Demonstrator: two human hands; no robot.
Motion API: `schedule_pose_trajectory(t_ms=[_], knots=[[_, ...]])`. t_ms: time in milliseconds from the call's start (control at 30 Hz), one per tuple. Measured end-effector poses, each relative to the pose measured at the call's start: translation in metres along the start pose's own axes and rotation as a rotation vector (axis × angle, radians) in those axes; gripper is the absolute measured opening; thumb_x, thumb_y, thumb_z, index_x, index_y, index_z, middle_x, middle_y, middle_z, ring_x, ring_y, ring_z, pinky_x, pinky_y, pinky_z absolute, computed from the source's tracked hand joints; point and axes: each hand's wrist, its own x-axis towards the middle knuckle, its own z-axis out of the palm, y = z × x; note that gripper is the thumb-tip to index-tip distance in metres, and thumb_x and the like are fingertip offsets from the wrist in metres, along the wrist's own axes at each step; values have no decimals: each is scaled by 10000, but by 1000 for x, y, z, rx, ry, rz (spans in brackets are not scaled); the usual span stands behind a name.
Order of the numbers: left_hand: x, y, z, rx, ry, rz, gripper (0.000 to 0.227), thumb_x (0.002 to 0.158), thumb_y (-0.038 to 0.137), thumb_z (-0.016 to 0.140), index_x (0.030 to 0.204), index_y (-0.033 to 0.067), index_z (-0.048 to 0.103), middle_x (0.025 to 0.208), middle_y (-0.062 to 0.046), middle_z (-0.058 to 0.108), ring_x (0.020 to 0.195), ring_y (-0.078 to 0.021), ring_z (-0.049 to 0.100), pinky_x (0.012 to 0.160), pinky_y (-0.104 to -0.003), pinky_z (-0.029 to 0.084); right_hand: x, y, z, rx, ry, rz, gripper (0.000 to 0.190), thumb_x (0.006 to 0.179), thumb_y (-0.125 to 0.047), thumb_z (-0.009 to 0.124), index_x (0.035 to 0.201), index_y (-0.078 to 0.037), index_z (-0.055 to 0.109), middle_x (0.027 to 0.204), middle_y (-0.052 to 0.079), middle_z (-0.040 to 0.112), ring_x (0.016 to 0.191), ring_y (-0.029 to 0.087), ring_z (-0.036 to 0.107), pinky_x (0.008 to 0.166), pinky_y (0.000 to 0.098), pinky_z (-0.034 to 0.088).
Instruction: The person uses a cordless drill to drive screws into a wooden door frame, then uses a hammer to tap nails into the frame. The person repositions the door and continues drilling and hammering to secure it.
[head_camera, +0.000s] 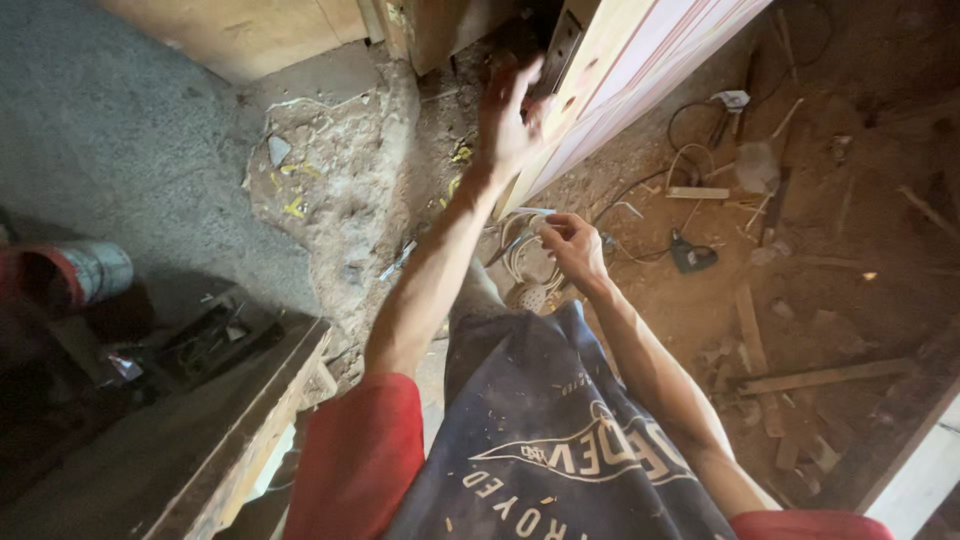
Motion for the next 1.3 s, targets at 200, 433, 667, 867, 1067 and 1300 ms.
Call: schedule_pose_trajectory(t_ms=[200,433,667,867,1067,1300], knots=[[28,-4,-33,-18,-95,48,530,754,61,786,1234,58,563,1021,-138,664,905,-257,660,744,-342,566,0,9,4,-18,-66,-3,411,912,-214,712,1236,37,678,972,139,769,822,159,725,685,307,592],[-51,41,-116,-669,420,-570,254,829,65,652,1079,84,610,903,-37,673,627,-90,510,523,-262,427,-15,-37,9,407,-183,-99,568,923,-239,688,1396,13,501,1093,115,717,903,168,713,762,326,615],[-99,87,-89,-1127,432,-1173,128,830,169,671,900,73,623,830,-32,648,694,-118,595,621,-268,514,-50,-87,21,852,-355,-339,568,1058,-234,588,1470,102,388,1185,259,599,926,301,721,745,441,646],[-72,101,-79,-1284,217,-1199,239,849,164,670,993,-20,618,851,-138,690,624,-196,641,521,-298,543,-70,-143,1,172,-40,-1016,827,914,29,681,1541,1,141,1360,325,458,1096,345,690,854,441,652],[-64,102,-83,-887,-130,-1408,563,1024,525,562,1110,-25,647,752,-154,689,505,-199,658,359,-296,503,-14,-194,-26,-302,7,-1054,714,942,-31,774,1438,-2,261,1021,197,751,867,293,780,768,427,606],[-50,41,-39,98,148,-173,423,982,234,754,1345,86,597,1108,-160,737,864,-245,776,715,-320,665,13,-250,-28,-514,-83,-1149,674,967,-121,939,1387,-44,418,1230,235,750,1019,306,778,856,381,629]])
